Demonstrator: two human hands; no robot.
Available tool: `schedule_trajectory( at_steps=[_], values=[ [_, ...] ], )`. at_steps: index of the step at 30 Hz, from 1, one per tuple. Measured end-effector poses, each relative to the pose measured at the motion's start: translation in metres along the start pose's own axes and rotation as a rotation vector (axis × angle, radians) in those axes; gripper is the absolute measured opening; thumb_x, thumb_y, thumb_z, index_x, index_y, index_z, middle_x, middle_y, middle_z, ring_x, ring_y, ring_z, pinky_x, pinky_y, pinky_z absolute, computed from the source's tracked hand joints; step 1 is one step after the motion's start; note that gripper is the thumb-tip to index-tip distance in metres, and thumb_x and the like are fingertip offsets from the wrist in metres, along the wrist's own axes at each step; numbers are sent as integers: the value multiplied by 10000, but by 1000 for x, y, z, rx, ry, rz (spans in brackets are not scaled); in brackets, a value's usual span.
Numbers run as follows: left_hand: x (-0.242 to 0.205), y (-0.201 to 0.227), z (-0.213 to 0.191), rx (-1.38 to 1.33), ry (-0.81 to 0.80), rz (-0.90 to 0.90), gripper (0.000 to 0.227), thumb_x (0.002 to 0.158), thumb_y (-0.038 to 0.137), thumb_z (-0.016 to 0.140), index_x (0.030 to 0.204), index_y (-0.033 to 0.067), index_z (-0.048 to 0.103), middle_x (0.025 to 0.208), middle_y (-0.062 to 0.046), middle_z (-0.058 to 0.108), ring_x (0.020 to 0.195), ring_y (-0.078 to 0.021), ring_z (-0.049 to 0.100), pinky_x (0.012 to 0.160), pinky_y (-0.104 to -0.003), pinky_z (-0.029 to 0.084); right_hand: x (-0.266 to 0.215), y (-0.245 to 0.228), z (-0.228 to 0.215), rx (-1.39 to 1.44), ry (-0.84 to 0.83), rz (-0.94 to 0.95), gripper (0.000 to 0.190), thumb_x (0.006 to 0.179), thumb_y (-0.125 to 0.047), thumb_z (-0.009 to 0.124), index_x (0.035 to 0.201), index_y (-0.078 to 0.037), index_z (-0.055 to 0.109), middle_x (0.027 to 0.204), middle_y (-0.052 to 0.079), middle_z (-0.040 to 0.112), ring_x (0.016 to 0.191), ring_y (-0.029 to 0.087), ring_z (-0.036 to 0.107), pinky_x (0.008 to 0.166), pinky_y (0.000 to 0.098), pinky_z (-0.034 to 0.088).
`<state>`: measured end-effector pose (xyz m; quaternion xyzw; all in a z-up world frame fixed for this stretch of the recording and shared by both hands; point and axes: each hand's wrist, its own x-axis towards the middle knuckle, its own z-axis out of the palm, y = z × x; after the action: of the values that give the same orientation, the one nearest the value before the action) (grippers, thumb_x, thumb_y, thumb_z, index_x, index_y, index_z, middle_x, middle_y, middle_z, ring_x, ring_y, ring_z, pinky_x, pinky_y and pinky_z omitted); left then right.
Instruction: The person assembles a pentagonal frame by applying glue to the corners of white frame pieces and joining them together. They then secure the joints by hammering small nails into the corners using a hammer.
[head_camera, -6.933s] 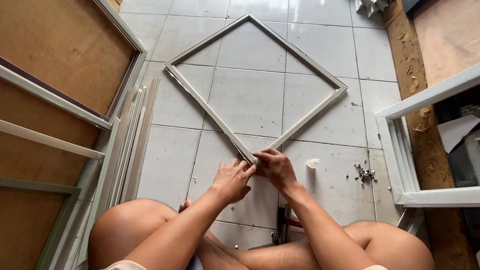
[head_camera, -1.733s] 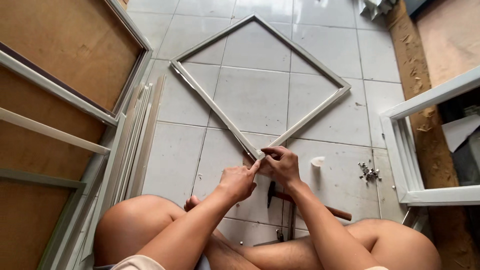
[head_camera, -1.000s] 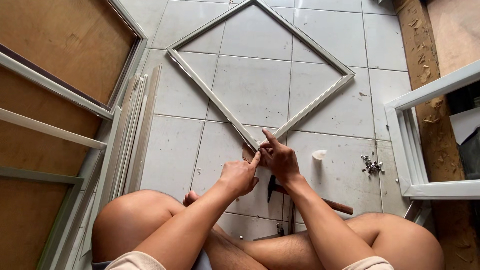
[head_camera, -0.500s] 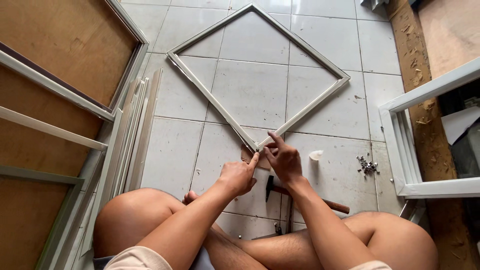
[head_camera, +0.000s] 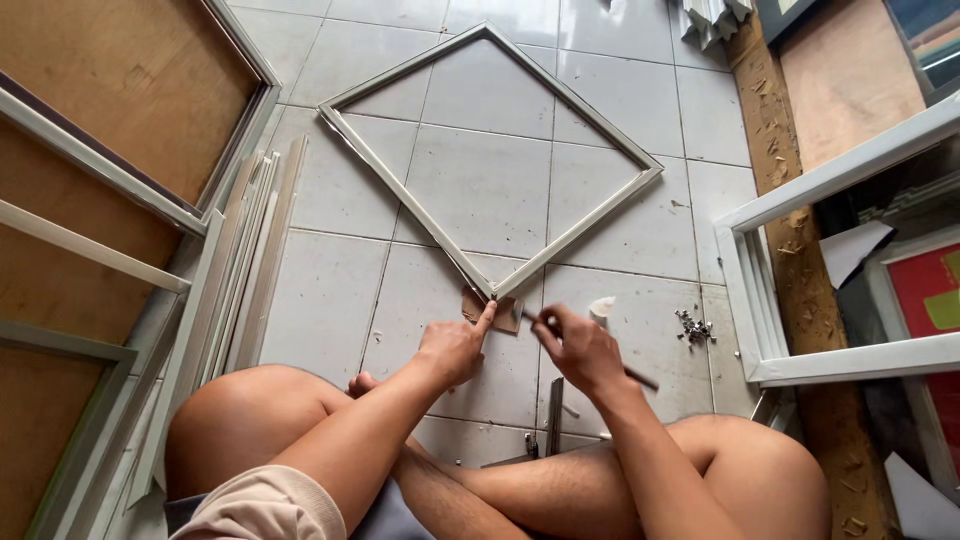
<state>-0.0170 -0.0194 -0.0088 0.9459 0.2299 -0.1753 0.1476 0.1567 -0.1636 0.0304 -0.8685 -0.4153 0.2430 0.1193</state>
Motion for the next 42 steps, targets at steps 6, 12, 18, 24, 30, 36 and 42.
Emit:
schedule_trajectory(
  at_steps=[6,12,18,24,30,36,42],
  values=[
    [16,-3,17,24,-15,-18,854,935,369,636,1640,150,206,964,-176,755,963,-358,755,801,-520,594,-6,-18,14,244,243,-279,620,1056,-217,487,1611,-419,299,918,75,765,822,344,742,736,539,597],
    [17,-3,11,0,-21,-32,880,908,424,646,1638,157,233,973,-173,756,966,-352,754,797,-524,593,-4,-23,21,129,303,-315,534,1112,-279,377,1621,-426,308,824,83,688,697,284,696,678,494,612],
    [5,2,-11,-42,-39,-40,926,885,474,648,1642,171,209,998,-175,751,1011,-365,743,827,-554,583,7,-18,43,-113,165,-245,529,1091,-394,340,1580,-584,271,762,93,668,647,332,718,674,541,616],
    [6,0,-10,-58,-7,-45,883,883,463,654,1624,160,283,1006,-178,753,1009,-361,746,829,-545,588,-8,-34,31,102,321,-266,541,1111,-314,336,1624,-459,242,710,151,651,607,359,690,640,543,630],
    [8,1,-12,-54,-69,-62,910,890,489,631,1646,182,228,1074,-163,742,1061,-360,727,868,-547,574,-31,-73,-20,127,125,-60,584,1084,-359,330,1608,-566,178,888,217,689,855,452,707,852,625,560],
    [15,-1,-4,-43,-68,-62,931,879,513,636,1645,191,217,1039,-162,747,1041,-360,734,850,-556,580,0,-38,21,-44,46,-104,554,1104,-377,275,1621,-557,195,739,58,670,673,251,697,738,473,610],
    [0,5,-24,-61,-77,-79,900,884,499,638,1638,200,248,1073,-166,742,1070,-367,725,863,-553,577,-3,-36,28,-37,-33,-55,554,1080,-424,289,1583,-628,179,982,174,702,960,430,716,932,586,553]
  ],
)
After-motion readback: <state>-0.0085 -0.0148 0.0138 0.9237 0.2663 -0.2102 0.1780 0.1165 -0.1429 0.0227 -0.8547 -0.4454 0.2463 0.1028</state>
